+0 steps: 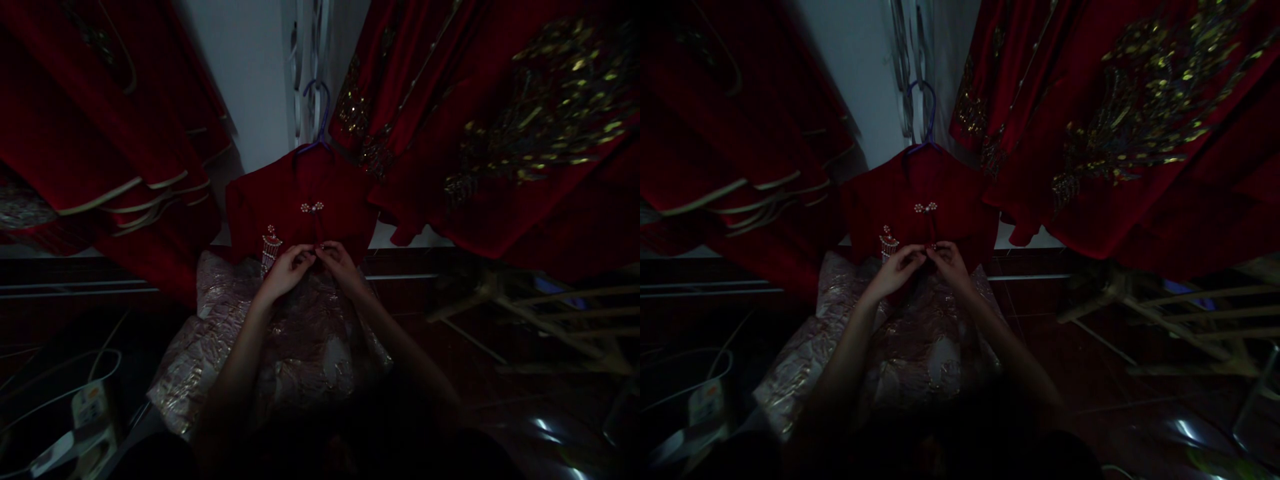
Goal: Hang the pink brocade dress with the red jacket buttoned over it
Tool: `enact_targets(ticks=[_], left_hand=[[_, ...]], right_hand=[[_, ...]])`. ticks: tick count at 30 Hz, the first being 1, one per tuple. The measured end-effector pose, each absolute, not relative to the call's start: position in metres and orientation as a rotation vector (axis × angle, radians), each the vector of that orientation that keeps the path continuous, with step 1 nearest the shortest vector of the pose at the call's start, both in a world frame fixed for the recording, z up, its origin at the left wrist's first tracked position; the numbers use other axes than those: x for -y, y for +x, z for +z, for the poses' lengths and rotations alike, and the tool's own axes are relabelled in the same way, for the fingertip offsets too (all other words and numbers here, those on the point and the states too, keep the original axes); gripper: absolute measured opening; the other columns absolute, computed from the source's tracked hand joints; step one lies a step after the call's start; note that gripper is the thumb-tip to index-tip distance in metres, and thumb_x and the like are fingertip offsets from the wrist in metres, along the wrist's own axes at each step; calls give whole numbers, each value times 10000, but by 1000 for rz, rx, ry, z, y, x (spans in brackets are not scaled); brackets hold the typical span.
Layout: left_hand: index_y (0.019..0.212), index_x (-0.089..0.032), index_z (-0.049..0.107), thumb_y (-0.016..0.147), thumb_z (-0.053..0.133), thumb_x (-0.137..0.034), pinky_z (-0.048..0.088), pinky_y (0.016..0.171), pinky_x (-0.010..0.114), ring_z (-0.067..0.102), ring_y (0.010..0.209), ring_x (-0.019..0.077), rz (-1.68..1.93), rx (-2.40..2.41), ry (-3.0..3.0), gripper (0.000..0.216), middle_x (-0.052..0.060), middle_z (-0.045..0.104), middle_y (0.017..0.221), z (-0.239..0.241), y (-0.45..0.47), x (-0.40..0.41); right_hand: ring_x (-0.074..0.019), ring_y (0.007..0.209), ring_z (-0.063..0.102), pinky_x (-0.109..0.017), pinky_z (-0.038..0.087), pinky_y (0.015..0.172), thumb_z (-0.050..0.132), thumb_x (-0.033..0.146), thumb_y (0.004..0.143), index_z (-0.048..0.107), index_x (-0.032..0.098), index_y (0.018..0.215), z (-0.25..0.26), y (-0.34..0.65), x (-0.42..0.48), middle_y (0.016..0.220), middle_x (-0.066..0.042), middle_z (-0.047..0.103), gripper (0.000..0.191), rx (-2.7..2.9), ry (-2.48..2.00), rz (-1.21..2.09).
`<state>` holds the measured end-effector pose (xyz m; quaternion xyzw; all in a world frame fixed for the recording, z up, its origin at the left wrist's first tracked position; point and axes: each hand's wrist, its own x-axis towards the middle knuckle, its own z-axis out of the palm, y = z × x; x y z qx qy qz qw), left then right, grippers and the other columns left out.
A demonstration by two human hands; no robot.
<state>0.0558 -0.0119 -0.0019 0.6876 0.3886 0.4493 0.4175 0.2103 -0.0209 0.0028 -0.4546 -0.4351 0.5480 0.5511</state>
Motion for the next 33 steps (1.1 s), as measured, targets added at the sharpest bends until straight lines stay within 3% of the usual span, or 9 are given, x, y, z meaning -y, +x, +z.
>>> enact_targets(ticks=[7, 11, 14, 19, 26, 33], left_hand=[[1014, -184, 682, 869, 553, -326, 476, 838, 288, 607, 903, 154, 1160, -1042, 1791, 241, 59, 661, 986, 10, 49, 12], [1028, -174, 657, 818, 608, -311, 489, 827, 282, 604, 875, 144, 1414, -1220, 1587, 256, 70, 653, 1019, 7, 35, 3], [1118, -186, 577, 759, 667, -301, 499, 834, 279, 602, 935, 143, 1647, -1288, 1362, 388, 86, 601, 1148, -2, 21, -6], [1106, -176, 510, 756, 651, -302, 518, 781, 276, 630, 918, 139, 1601, -1222, 1113, 397, 91, 622, 1081, -13, 12, -15], [981, -169, 549, 721, 674, -301, 508, 860, 317, 647, 850, 128, 1632, -1198, 1089, 317, 50, 672, 925, -19, 19, -19], [1071, -148, 604, 735, 659, -368, 497, 850, 295, 652, 939, 156, 1633, -1112, 1011, 405, 99, 684, 1050, -14, 21, -17]], right_hand=[[-101, 688, 538, -204, 413, 555, 711, 441, 705, 508, 214, 854, -3, 219, 11, 814, 17, 585, 339, 1214, -1042, 996], [-111, 724, 560, -226, 453, 641, 697, 437, 726, 516, 209, 845, -2, 228, 8, 821, 10, 593, 315, 1181, -1054, 913], [-117, 739, 574, -248, 471, 707, 689, 429, 740, 512, 210, 836, 1, 230, 8, 820, 7, 595, 298, 1180, -1046, 897], [-108, 673, 552, -229, 437, 602, 674, 434, 759, 502, 221, 875, 4, 224, 15, 823, 11, 582, 298, 1254, -1070, 855], [-116, 617, 519, -235, 397, 559, 611, 430, 824, 555, 231, 955, 19, 212, 32, 711, 17, 572, 244, 1588, -1176, 693], [-128, 773, 584, -242, 462, 651, 545, 345, 862, 577, 236, 1053, 31, 175, 2, 938, -31, 642, 222, 1732, -996, 691]])
